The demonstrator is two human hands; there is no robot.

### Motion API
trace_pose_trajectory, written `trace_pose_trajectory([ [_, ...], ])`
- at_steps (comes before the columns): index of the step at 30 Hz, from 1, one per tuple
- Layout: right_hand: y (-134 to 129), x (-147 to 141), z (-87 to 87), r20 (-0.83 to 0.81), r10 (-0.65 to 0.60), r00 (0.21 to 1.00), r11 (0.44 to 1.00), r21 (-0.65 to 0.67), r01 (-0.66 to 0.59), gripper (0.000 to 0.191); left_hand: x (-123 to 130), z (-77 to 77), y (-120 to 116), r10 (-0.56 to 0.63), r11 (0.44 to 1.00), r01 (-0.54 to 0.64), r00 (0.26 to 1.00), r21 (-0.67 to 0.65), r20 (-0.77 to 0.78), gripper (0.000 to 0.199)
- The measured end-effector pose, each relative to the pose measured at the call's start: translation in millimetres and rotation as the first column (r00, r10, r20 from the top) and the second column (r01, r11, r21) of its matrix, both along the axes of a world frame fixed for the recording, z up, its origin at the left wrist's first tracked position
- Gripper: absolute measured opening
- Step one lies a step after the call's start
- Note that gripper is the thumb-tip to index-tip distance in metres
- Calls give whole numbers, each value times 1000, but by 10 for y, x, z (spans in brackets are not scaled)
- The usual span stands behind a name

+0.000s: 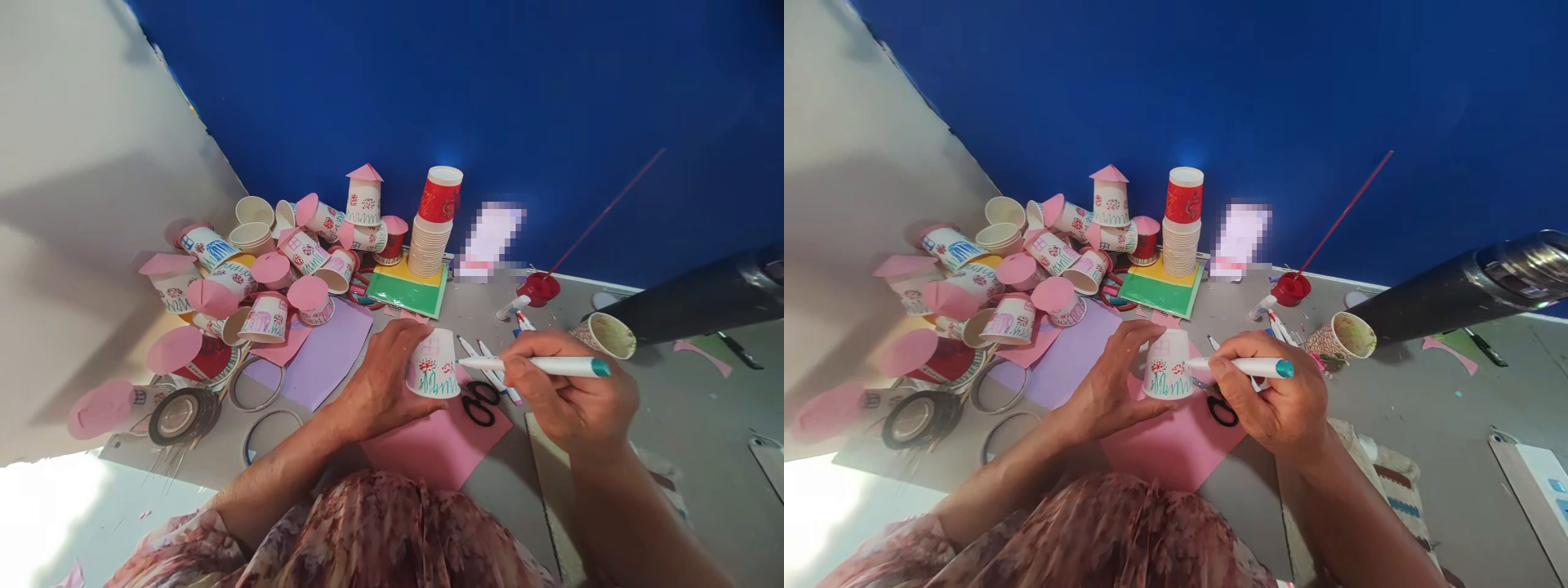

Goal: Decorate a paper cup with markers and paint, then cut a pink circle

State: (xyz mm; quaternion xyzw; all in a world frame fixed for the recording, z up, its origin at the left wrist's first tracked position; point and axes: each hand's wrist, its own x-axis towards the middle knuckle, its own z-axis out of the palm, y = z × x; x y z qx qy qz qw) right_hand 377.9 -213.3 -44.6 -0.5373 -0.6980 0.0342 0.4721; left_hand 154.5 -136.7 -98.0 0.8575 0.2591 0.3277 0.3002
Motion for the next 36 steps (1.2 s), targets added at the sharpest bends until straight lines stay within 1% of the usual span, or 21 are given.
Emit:
trace_pose_trajectory([
  [5,7,-33,12,-24,-4,1000,1000,-19,3,12,5,52,5,-8,998,9,1000,-63,20,81],
  [13,17,-79,43,-57,86,995,995,-47,-89,13,-6,22,10,-38,997,41,998,-62,42,80],
  [17,34,-88,27,-43,103,994,995,-14,-104,12,0,23,5,-42,997,45,998,-55,51,75],
  [21,56,-79,-25,-23,130,991,991,18,-130,12,8,15,7,-42,998,45,998,-54,56,77],
  [26,63,-65,-65,-13,106,994,994,24,-105,9,14,10,1,-36,998,39,997,-52,61,76],
  [33,58,-67,-31,-32,98,995,995,14,-97,11,16,-2,-3,-24,998,27,997,-49,69,76],
  [36,50,-69,-5,-47,71,996,997,-10,-71,12,14,-20,-2,-19,999,22,998,-41,64,77],
])
